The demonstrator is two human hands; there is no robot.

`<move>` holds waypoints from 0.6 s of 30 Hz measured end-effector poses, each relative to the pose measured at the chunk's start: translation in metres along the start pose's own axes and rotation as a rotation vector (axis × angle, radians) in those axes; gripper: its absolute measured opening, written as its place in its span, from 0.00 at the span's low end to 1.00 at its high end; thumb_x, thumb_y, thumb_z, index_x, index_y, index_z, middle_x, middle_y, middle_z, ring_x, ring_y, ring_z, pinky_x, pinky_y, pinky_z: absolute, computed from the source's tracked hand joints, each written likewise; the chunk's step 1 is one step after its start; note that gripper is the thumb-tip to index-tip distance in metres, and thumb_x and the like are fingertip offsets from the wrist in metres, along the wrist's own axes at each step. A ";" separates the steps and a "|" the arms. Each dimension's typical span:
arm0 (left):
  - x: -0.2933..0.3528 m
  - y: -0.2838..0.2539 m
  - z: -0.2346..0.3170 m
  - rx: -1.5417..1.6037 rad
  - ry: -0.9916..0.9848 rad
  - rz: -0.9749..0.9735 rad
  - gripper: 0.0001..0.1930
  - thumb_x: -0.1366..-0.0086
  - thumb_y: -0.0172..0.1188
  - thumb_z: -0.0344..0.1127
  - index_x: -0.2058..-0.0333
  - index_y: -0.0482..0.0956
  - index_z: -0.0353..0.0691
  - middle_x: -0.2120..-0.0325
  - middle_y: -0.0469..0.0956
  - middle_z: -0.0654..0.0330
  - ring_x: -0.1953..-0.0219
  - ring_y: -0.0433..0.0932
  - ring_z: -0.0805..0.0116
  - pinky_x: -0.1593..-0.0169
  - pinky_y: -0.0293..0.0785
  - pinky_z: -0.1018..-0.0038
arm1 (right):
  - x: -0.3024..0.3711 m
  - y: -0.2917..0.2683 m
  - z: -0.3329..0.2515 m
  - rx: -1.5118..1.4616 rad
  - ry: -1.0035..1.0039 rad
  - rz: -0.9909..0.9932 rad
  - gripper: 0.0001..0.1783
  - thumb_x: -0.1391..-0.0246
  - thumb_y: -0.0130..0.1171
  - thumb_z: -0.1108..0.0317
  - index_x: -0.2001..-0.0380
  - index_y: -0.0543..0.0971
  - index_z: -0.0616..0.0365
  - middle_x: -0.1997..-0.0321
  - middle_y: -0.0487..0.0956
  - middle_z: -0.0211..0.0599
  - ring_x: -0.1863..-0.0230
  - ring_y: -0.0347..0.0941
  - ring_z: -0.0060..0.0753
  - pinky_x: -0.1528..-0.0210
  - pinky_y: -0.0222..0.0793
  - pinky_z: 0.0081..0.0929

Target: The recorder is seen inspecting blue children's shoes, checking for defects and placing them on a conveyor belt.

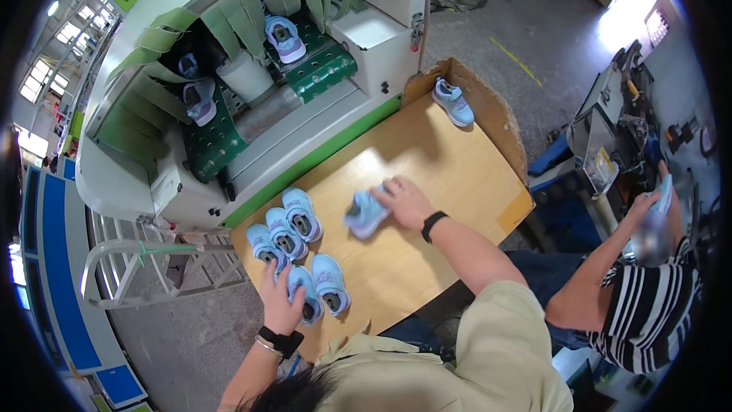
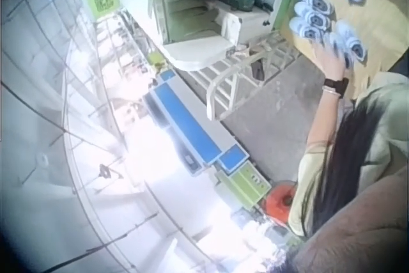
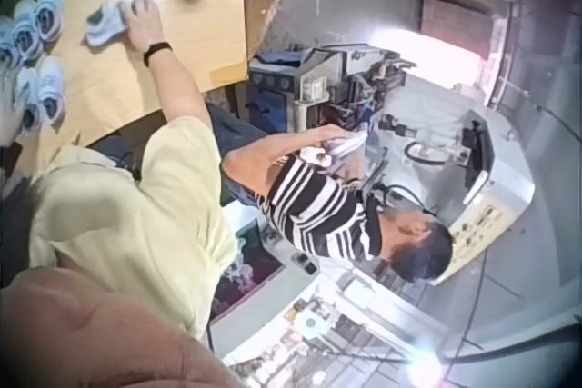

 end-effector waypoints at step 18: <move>-0.127 0.036 0.056 0.262 0.142 -0.236 0.26 0.39 0.61 0.37 0.43 0.71 0.38 0.37 0.63 0.41 0.39 0.65 0.40 0.36 0.62 0.55 | -0.020 -0.008 0.196 0.029 1.046 0.393 0.39 0.62 0.76 0.53 0.47 0.70 0.53 0.45 0.73 0.47 0.43 0.68 0.53 0.42 0.66 0.47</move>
Point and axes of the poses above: each hand's wrist, its own x-axis away from the middle knuckle, its own y-axis out of the palm, z = x × y, the point moved 1 cm from there along -x, towards the middle knuckle
